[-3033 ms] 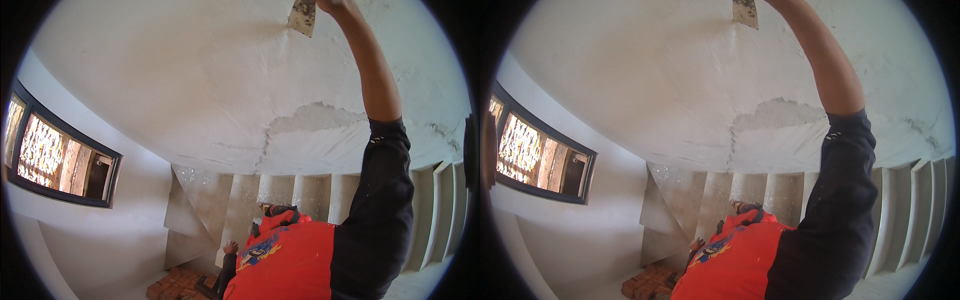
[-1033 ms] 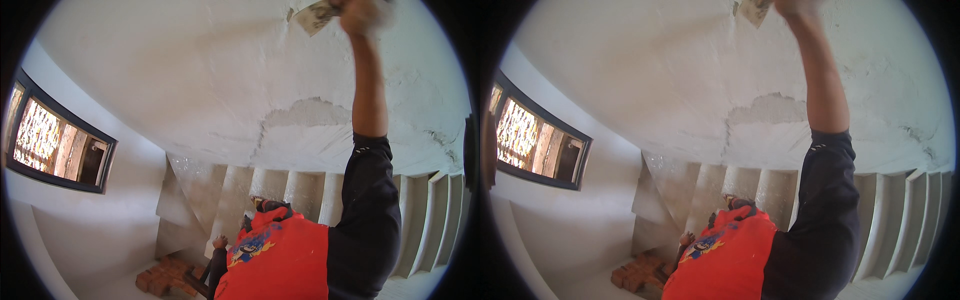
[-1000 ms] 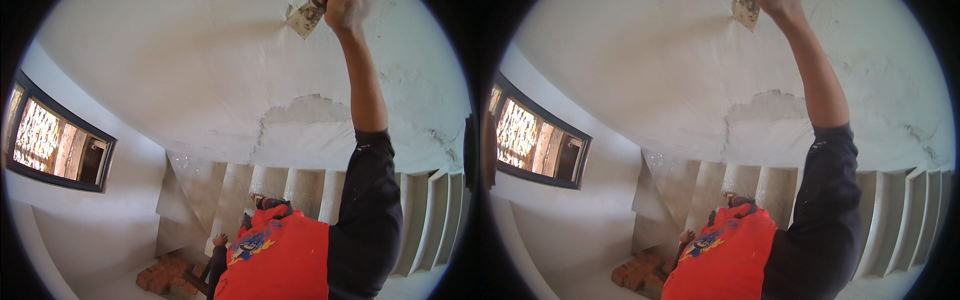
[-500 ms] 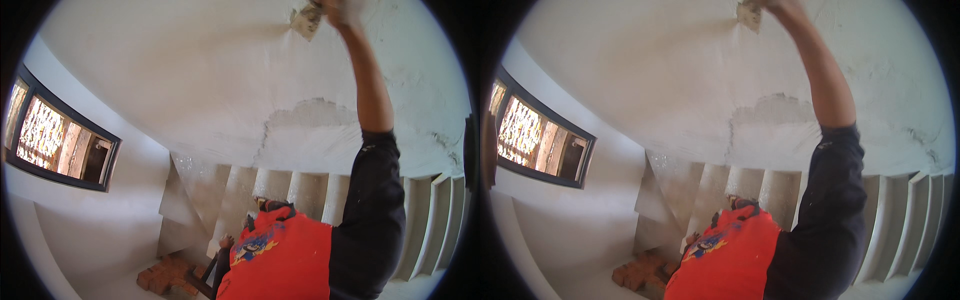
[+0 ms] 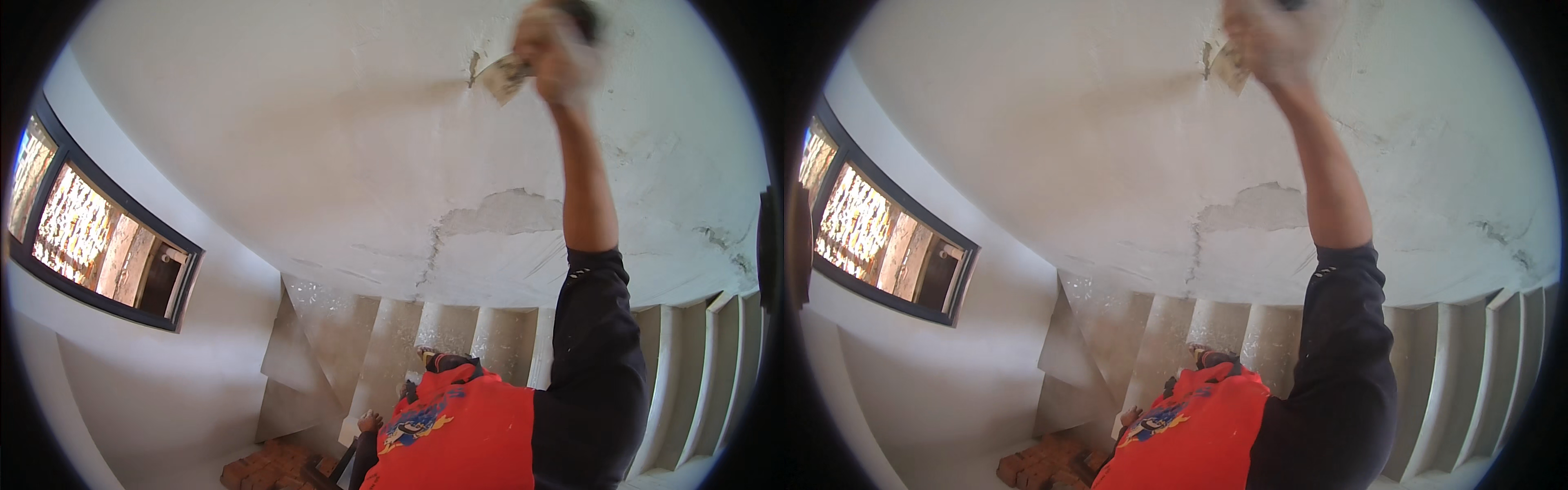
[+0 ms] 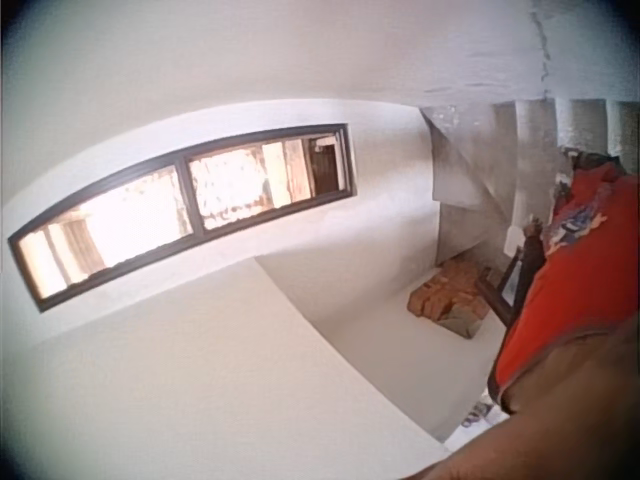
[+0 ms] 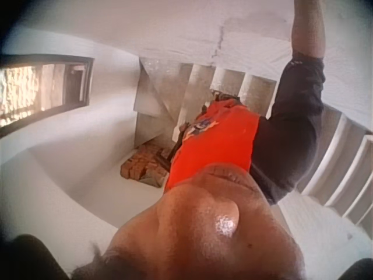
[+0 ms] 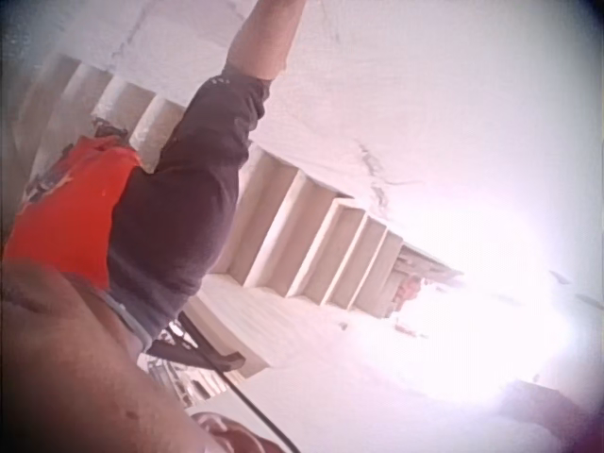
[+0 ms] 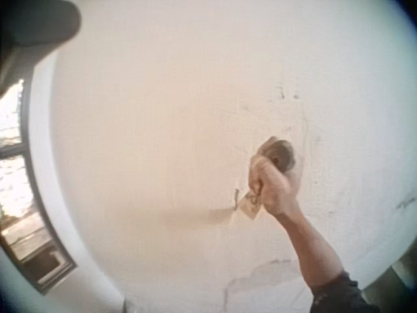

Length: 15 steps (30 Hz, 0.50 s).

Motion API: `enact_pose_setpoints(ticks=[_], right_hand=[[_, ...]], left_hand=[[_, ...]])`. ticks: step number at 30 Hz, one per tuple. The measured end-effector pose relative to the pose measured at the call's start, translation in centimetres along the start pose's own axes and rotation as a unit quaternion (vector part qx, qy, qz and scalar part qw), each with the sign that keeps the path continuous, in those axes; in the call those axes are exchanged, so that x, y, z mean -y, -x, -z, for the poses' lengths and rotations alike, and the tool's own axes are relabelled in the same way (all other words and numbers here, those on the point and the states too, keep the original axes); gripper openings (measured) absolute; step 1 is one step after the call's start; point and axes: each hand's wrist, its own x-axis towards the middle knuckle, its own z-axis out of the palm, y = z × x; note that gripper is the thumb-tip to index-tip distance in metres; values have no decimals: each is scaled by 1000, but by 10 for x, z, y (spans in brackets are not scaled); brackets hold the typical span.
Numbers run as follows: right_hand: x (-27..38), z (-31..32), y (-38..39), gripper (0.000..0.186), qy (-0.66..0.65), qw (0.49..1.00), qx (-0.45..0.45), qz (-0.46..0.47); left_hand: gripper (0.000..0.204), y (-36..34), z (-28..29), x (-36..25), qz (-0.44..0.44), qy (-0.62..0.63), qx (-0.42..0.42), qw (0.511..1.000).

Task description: The person applies plaster to a wall and the ceiling under a spiral staircase using a trowel. They smooth the material over cracks and uneven areas, working methodically along the wall surface and then moving to the ceiling area.

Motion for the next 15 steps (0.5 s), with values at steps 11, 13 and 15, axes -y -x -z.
enact_pose_setpoints(ticks=[11,13,15], right_hand=[[21,-1,7,15,2,997,18,-71],[27,14,7,13,-71,997,21,-22],[25,20,11,12,-56,998,-23,-11]], left_hand=[[16,-4,6,-4,-18,31,-4,999],[16,-7,2,-5,-25,37,0,999],[15,-8,0,-8,-31,40,7,999]])
